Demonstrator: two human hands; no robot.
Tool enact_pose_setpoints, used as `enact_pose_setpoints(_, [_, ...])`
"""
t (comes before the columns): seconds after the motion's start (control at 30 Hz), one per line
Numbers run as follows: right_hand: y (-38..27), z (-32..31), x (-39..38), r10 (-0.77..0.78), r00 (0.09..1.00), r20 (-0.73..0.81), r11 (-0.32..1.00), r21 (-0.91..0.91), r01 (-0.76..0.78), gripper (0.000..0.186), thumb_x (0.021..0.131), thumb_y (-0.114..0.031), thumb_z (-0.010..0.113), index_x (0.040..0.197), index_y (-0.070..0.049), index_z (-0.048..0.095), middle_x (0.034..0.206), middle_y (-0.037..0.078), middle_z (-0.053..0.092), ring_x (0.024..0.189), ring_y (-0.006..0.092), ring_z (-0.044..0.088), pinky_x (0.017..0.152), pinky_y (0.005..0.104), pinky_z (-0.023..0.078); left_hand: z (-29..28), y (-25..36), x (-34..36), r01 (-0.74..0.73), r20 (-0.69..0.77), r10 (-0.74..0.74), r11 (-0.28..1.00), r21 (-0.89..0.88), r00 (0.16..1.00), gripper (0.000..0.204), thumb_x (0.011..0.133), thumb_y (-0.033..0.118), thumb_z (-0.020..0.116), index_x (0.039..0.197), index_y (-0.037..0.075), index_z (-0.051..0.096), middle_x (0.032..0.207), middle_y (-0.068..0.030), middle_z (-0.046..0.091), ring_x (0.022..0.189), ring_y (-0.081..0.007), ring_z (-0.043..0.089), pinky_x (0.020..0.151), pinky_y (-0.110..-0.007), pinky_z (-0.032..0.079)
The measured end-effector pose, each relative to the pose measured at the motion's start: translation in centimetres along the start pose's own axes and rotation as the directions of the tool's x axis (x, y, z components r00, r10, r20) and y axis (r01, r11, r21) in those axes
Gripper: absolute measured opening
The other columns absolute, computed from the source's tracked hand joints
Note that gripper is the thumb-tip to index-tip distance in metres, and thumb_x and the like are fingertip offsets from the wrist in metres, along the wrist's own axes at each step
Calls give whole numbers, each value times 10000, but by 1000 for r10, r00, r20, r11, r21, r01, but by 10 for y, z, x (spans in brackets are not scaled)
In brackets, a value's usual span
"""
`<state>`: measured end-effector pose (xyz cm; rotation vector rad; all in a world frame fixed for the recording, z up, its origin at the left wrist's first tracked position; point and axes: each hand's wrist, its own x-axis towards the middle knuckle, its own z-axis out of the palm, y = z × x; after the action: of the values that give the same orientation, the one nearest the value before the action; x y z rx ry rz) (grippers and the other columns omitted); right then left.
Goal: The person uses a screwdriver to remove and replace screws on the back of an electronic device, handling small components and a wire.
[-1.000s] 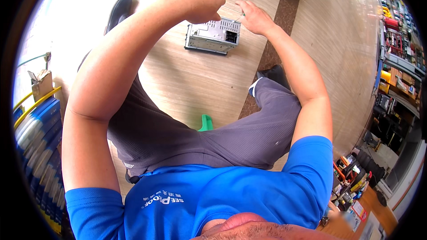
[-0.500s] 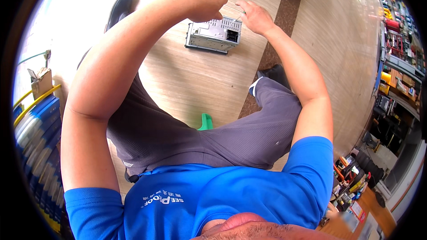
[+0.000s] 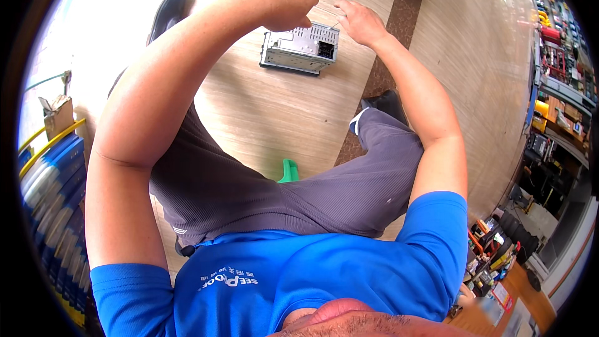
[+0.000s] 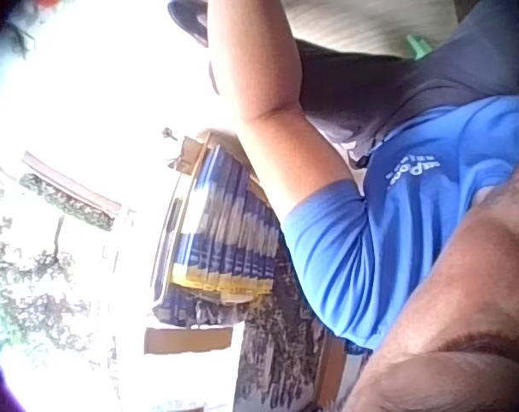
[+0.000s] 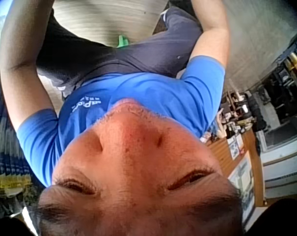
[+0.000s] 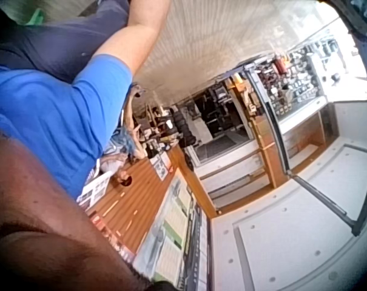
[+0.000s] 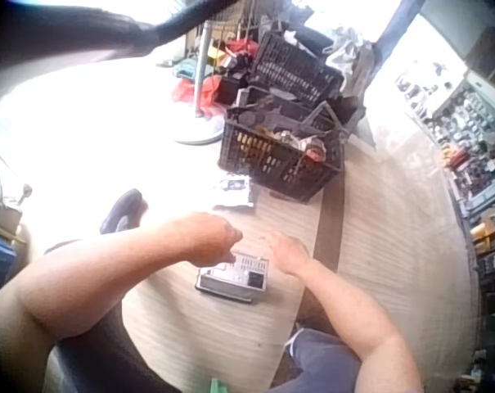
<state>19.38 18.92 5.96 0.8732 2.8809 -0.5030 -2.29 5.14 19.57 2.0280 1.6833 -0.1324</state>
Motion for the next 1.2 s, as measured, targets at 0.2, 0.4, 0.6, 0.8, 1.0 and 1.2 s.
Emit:
enact_pose_setpoints(0.2, [1, -1, -3, -44, 999, 3, 999, 12, 44, 360, 908, -164, 587, 1261, -94, 577, 1210, 180, 631, 1097, 363, 624, 924, 454, 518, -1, -1, 1, -15, 25, 14, 1000, 25, 1000, 406, 934, 292, 662, 1242, 33, 603, 1116, -174, 689, 1090, -335, 645, 953, -439, 507])
enact_pose_setpoints(0.4, [-1, -2, 0, -65, 998, 14, 998, -10, 65, 358, 902, -155, 605, 1251, -78, 582, 1180, 189, 648, 1090, 360, 627, 930, 454, 514, -2, 1, -1, -24, 29, 23, 999, 34, 999, 411, 933, 289, 663, 1251, 37, 598, 1124, -171, 686, 1102, -330, 639, 961, -436, 501])
enact_pose_setpoints(0.6, [-4, -4, 1, 33, 999, 31, 999, -13, -32, 301, 919, -227, 614, 1180, -79, 638, 1110, 185, 689, 1054, 362, 643, 909, 457, 513, -3, 1, -2, 4, 48, -5, 1000, 23, 999, 421, 943, 291, 654, 1273, 37, 590, 1145, -165, 681, 1116, -320, 636, 972, -434, 497])
enact_pose_setpoints(0.8, [8, -10, 3, 117, 980, 160, 993, 5, -120, 273, 906, -259, 635, 1110, -90, 699, 1063, 154, 715, 1000, 347, 669, 885, 449, 530, -3, 2, -3, 17, 48, -18, 1000, 26, 999, 470, 955, 286, 642, 1346, 40, 557, 1200, -167, 668, 1139, -311, 631, 1003, -427, 490])
enact_pose_setpoints(1.0, [28, -3, -3, 96, 933, 346, 991, -122, -57, 221, 880, -166, 621, 1050, -50, 699, 1046, 186, 707, 974, 366, 666, 848, 448, 529, 4, 0, 2, 19, 81, -25, 997, 73, 996, 472, 966, 288, 626, 1362, 43, 547, 1223, -163, 659, 1162, -316, 617, 1015, -430, 481])
enact_pose_setpoints(1.2, [37, 7, -9, 188, 868, 460, 961, -267, -67, 176, 802, -31, 552, 935, 13, 659, 975, 246, 685, 932, 405, 650, 776, 478, 512, 13, -5, 3, -5, 69, -1, 996, 90, 998, 473, 964, 296, 626, 1361, 50, 549, 1244, -168, 649, 1176, -330, 605, 1020, -440, 472])
